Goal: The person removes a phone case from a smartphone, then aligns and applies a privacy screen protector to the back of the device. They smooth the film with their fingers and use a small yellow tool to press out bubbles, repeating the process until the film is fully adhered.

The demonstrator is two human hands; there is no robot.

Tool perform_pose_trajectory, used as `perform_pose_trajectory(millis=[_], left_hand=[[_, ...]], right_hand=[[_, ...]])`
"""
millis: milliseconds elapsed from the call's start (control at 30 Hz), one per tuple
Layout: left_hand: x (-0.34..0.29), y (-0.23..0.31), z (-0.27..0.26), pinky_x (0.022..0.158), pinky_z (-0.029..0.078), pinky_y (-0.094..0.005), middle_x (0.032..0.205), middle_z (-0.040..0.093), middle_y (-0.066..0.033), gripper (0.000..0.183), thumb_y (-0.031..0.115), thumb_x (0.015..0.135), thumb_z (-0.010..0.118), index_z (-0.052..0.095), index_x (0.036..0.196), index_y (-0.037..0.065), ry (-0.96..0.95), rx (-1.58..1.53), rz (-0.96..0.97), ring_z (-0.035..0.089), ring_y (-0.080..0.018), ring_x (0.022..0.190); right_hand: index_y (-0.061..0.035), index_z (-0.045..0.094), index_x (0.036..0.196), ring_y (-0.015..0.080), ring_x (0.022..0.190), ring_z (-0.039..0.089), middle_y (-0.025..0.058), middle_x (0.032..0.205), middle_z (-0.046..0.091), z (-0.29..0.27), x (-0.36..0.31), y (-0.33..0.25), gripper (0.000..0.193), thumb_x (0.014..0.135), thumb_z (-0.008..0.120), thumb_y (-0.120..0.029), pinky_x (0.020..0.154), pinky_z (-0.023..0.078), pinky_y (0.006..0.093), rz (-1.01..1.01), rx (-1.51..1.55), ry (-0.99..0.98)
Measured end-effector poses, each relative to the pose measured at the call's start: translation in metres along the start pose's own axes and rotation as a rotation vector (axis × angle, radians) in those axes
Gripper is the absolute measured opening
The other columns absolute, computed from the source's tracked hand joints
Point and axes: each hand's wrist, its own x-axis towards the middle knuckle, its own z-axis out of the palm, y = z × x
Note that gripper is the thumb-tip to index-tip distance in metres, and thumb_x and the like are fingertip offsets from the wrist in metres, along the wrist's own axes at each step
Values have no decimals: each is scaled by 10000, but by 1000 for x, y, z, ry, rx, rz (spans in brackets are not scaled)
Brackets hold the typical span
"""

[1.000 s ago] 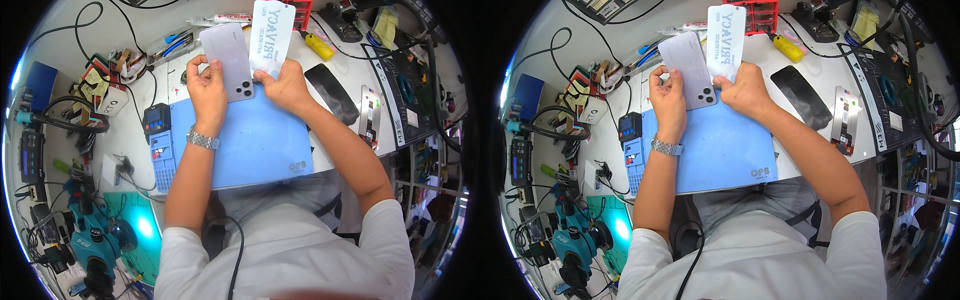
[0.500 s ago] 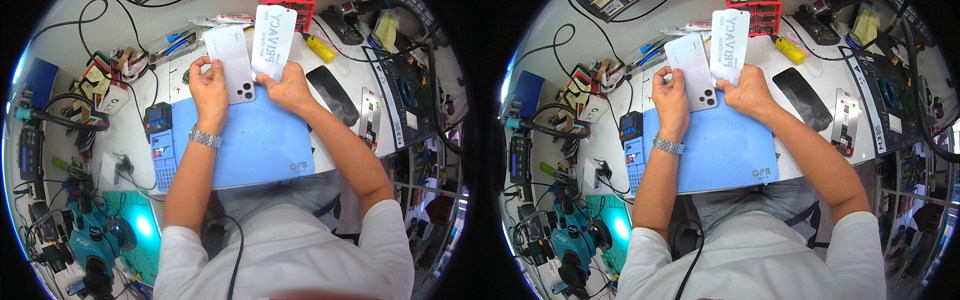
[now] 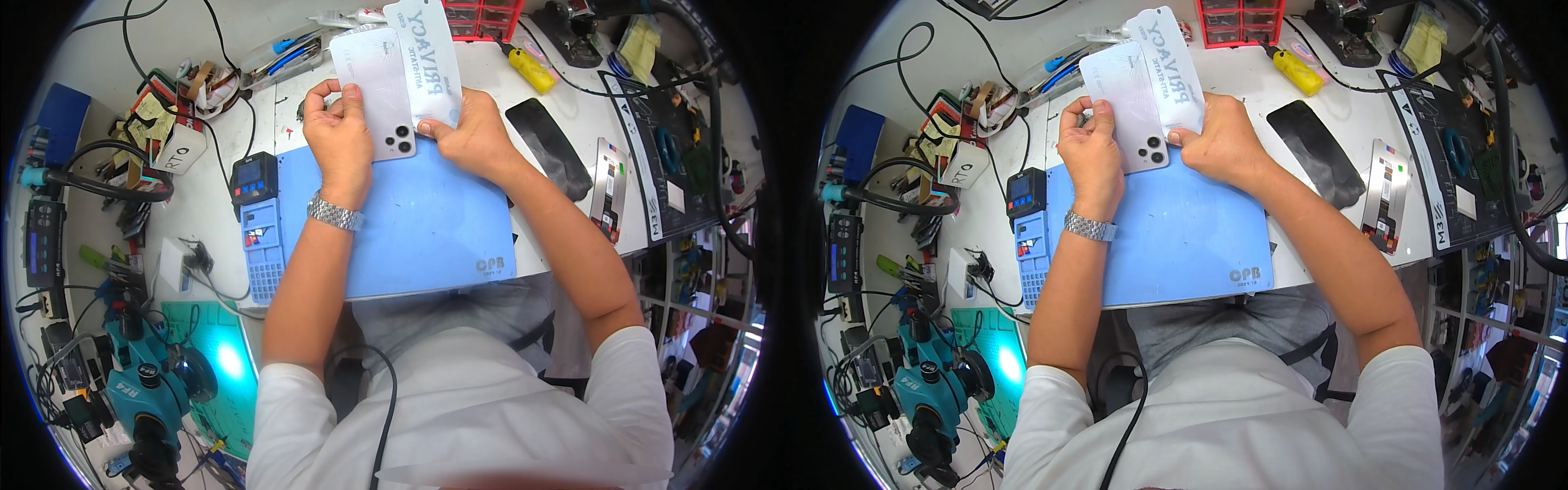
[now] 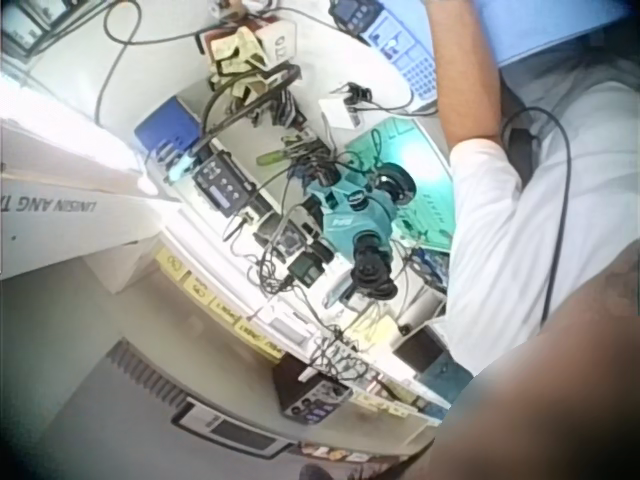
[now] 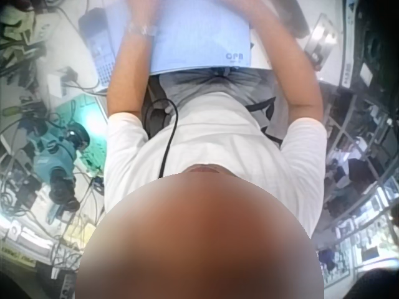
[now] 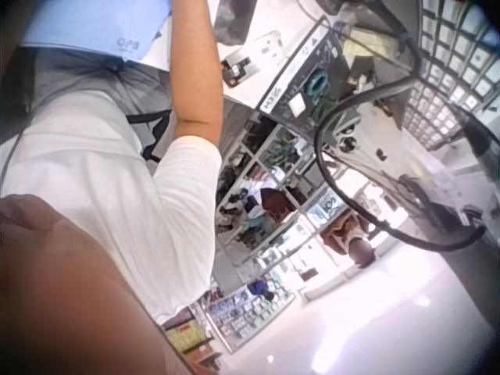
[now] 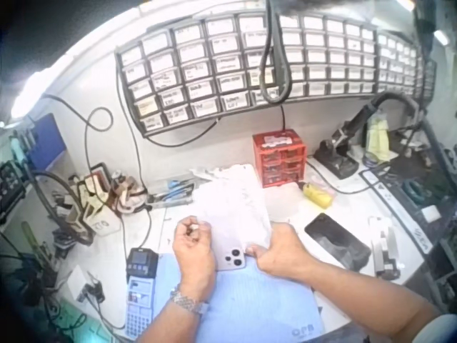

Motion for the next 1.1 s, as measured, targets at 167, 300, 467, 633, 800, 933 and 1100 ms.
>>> perform_pose_trajectory(millis=[167,300,467,633,800,933,1100], left_hand=[[0,3,-3,711,484,-241,897,750,-128,251,162,1069,635,504,1240,34,12,-43,-4,620,-85,767],[0,3,2,569,421,-230,821,745,-106,239,155,1074,615,490,1241,40,63,-124,-14,566,-62,643],[0,2,2,567,419,-230,831,748,-118,253,165,1081,605,469,1256,43,47,-97,36,574,-63,649],[-3,2,1,551,407,-222,828,749,-124,234,171,1086,597,466,1241,54,20,-57,63,568,-57,632],[-6,3,4,533,394,-216,813,745,-116,216,160,1085,593,468,1233,64,5,-68,53,549,-47,608],[-12,3,1,751,530,-237,991,760,-158,276,223,1082,623,478,1242,49,-83,45,-25,669,-94,827],[-7,1,4,504,374,-221,766,722,-75,166,151,1076,609,514,1177,60,12,-42,64,505,-32,568]], right_hand=[[104,709,1081,264,938,765,223,999,780,11,3,1,297,828,781,-34,867,572,358,27,42,74],[97,714,1080,220,925,764,191,1005,788,14,2,3,268,840,768,-9,857,576,332,89,226,79],[89,717,1086,198,933,760,171,1013,791,16,1,0,256,844,754,12,860,577,323,49,199,142],[87,719,1088,197,928,759,173,1014,791,18,2,4,261,841,759,12,862,575,321,47,213,163],[72,726,1068,195,890,756,164,988,790,20,4,8,231,846,759,16,832,582,322,40,286,196],[68,733,1047,181,824,749,147,945,787,20,6,7,196,859,752,16,761,589,313,41,308,215],[75,739,1043,158,789,738,143,921,784,13,6,0,190,862,750,17,716,588,304,103,290,132]])
